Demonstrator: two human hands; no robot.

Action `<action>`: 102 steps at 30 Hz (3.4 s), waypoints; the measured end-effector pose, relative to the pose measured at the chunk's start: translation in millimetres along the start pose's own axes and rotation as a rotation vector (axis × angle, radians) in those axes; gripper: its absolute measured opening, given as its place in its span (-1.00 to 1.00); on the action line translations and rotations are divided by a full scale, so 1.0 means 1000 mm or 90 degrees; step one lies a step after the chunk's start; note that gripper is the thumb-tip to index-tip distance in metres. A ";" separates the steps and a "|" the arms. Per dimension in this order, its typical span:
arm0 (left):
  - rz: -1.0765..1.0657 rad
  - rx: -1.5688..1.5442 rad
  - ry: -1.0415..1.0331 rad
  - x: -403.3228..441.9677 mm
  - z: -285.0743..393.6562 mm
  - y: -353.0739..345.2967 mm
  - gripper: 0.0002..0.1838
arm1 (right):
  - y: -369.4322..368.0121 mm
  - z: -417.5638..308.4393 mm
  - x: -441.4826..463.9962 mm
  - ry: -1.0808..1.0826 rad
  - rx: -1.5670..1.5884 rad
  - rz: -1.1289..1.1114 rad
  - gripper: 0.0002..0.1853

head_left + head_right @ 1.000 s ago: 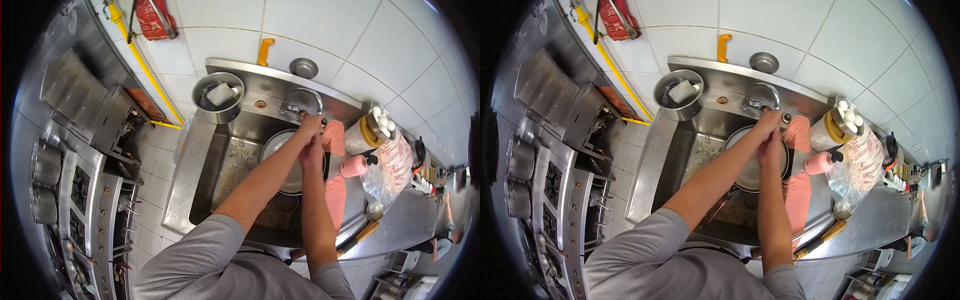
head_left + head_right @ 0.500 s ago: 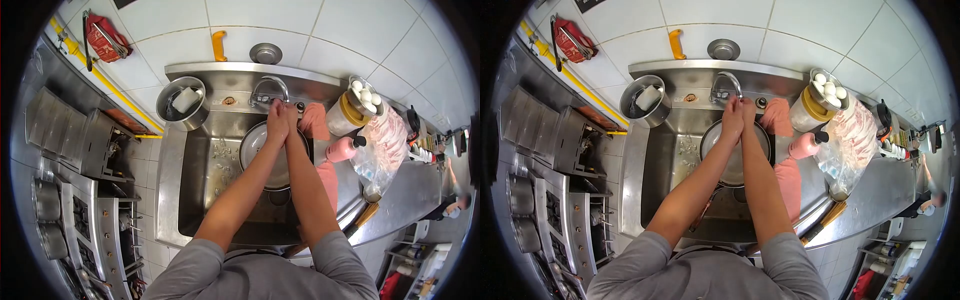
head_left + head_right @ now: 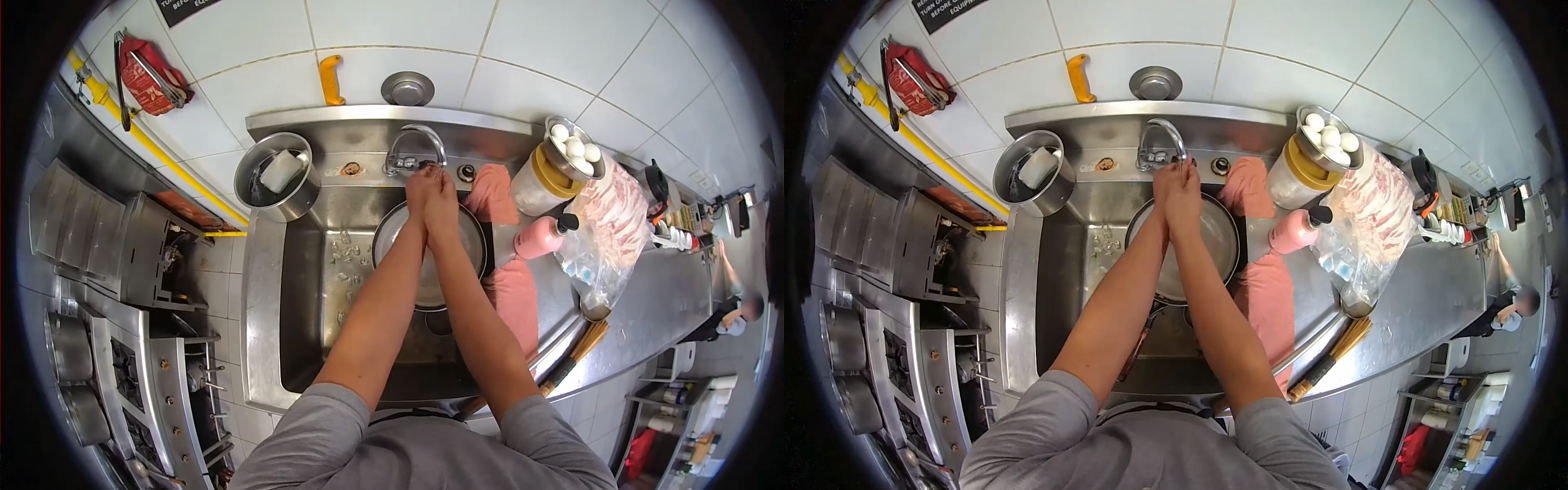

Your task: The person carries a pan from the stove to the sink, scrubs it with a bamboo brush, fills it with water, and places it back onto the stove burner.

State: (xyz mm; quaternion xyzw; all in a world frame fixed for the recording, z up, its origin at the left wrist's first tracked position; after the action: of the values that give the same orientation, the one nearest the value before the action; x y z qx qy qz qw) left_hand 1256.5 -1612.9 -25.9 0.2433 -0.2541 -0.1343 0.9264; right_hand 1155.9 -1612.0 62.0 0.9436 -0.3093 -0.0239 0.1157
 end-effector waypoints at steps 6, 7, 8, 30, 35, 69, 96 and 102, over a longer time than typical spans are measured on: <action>-0.005 -0.113 -0.140 -0.026 0.036 0.042 -0.62 | 0.008 0.007 0.021 0.012 -0.167 0.018 -0.38; -0.046 -0.068 -0.190 -0.036 0.046 0.053 -0.59 | 0.009 0.017 0.036 -0.113 0.028 -0.082 -0.48; -0.086 -0.027 -0.242 -0.045 0.056 0.065 -0.56 | 0.008 0.028 0.045 -0.241 0.223 -0.182 -0.59; -0.451 -1.272 0.915 -0.350 0.050 0.182 -0.77 | 0.039 0.006 -0.031 -0.042 -0.020 -0.094 -0.80; -0.515 -0.999 0.841 -0.331 0.058 0.203 -0.89 | 0.100 0.077 -0.146 -0.252 0.130 -0.150 -0.87; -0.432 -1.009 0.752 -0.353 0.051 0.172 -0.90 | 0.205 0.088 -0.356 -0.124 -0.487 0.374 -0.44; -0.282 -0.975 0.762 -0.397 0.091 0.166 -0.77 | 0.332 0.041 -0.458 -0.341 0.140 -0.017 -0.55; -0.146 -0.796 0.639 -0.410 0.100 0.165 -0.65 | 0.312 0.023 -0.453 -0.351 -0.058 -0.091 -0.58</action>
State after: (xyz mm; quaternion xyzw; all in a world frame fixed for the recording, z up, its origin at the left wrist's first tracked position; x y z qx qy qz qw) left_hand 881.4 -1359.3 -30.8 -0.2638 0.3405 -0.2203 0.8752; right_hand 607.3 -1593.4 100.3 0.9147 -0.2607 -0.3014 0.0678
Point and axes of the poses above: each hand's wrist, its own x-axis towards the middle knuckle, its own y-axis out of the back of the hand, z = x × y, the point moved 1 cm from there along x, towards the middle knuckle, and after that the axes turned 11 degrees about -x, right-handed, at the moved point
